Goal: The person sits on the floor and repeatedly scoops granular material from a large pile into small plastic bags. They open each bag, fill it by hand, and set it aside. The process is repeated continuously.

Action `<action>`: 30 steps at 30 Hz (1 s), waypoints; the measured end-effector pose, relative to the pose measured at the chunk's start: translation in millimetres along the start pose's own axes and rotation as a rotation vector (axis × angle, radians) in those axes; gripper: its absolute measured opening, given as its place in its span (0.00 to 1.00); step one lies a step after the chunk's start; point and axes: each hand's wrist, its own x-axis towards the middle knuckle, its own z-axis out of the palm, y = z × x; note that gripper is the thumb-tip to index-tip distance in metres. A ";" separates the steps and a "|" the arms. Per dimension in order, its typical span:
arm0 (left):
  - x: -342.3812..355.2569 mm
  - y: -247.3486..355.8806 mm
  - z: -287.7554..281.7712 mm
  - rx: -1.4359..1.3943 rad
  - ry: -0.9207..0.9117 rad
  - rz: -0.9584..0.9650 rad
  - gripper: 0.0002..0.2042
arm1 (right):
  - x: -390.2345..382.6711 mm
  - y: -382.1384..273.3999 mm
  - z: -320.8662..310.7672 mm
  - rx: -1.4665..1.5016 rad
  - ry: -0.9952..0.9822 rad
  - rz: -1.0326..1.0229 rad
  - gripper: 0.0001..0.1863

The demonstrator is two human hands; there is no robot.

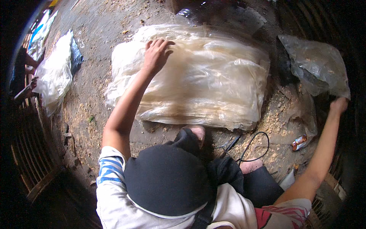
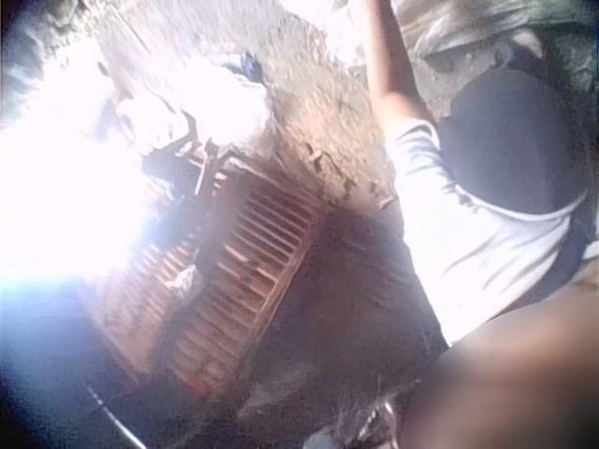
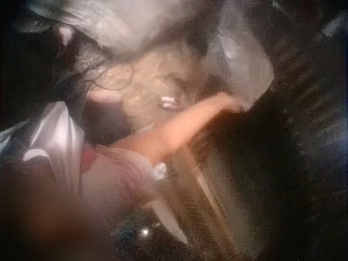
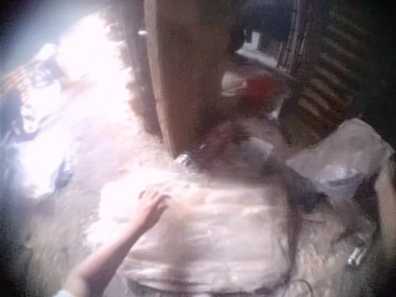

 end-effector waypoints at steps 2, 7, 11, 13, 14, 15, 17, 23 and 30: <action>-4.6 -13.6 18.4 0.096 0.042 -0.011 0.18 | -2.9 -17.7 -60.8 -0.198 -0.036 -0.081 0.23; -8.4 27.2 27.3 0.210 0.146 0.007 0.24 | -30.5 -46.4 -179.9 -0.171 -0.424 -0.096 0.21; 5.5 125.2 -10.1 -0.153 0.032 0.137 0.22 | -109.8 -86.8 -158.4 -0.090 -0.290 0.027 0.19; 13.8 169.5 -20.6 -0.577 -0.311 0.209 0.17 | -141.4 -114.3 -133.4 0.017 -0.285 0.046 0.18; 19.6 203.3 -35.6 -0.686 -0.438 0.355 0.14 | -148.6 -120.9 -129.4 0.061 -0.262 0.082 0.17; 26.9 231.3 -48.9 -0.757 -0.593 0.432 0.14 | -143.3 -114.7 -129.2 0.111 -0.260 0.085 0.17; 38.7 280.1 -50.7 -0.794 -0.815 0.545 0.25 | -131.9 -106.1 -135.2 0.195 -0.252 0.090 0.17; 85.2 410.7 -62.0 -1.324 -1.160 -0.013 0.46 | -129.4 -107.9 -119.7 0.344 -0.209 0.208 0.17; 174.5 513.9 -47.5 -1.262 -0.560 -0.265 0.39 | -87.6 -79.8 -134.9 0.235 -0.222 -0.172 0.19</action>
